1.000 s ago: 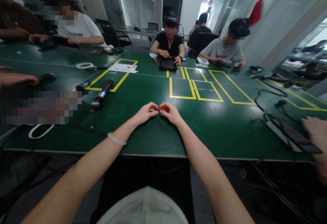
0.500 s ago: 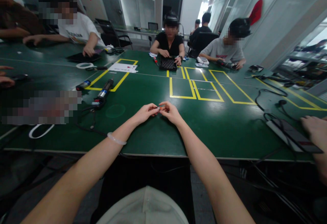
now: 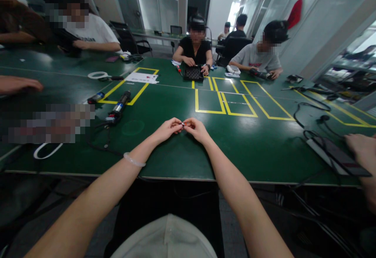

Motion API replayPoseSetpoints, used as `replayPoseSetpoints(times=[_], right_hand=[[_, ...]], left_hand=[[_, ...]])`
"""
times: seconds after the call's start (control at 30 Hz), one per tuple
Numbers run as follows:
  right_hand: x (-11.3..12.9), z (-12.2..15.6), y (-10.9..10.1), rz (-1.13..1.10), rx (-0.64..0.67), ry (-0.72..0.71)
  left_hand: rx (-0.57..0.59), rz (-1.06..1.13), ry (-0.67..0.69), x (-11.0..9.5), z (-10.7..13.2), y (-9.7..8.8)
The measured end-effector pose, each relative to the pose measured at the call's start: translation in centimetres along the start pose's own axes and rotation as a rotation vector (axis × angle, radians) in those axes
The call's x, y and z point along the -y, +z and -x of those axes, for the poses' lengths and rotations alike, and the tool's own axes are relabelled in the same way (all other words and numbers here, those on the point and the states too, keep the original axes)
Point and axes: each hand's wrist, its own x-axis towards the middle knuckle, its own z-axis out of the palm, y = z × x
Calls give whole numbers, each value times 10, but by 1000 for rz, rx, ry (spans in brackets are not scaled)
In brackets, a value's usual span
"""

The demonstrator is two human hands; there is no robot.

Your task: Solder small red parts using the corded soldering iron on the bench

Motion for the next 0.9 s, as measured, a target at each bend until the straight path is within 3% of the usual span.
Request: replayPoseSetpoints(times=[0.9], right_hand=[[2, 1, 2, -55, 9, -5]], left_hand=[[-1, -27, -10, 4, -1, -1]])
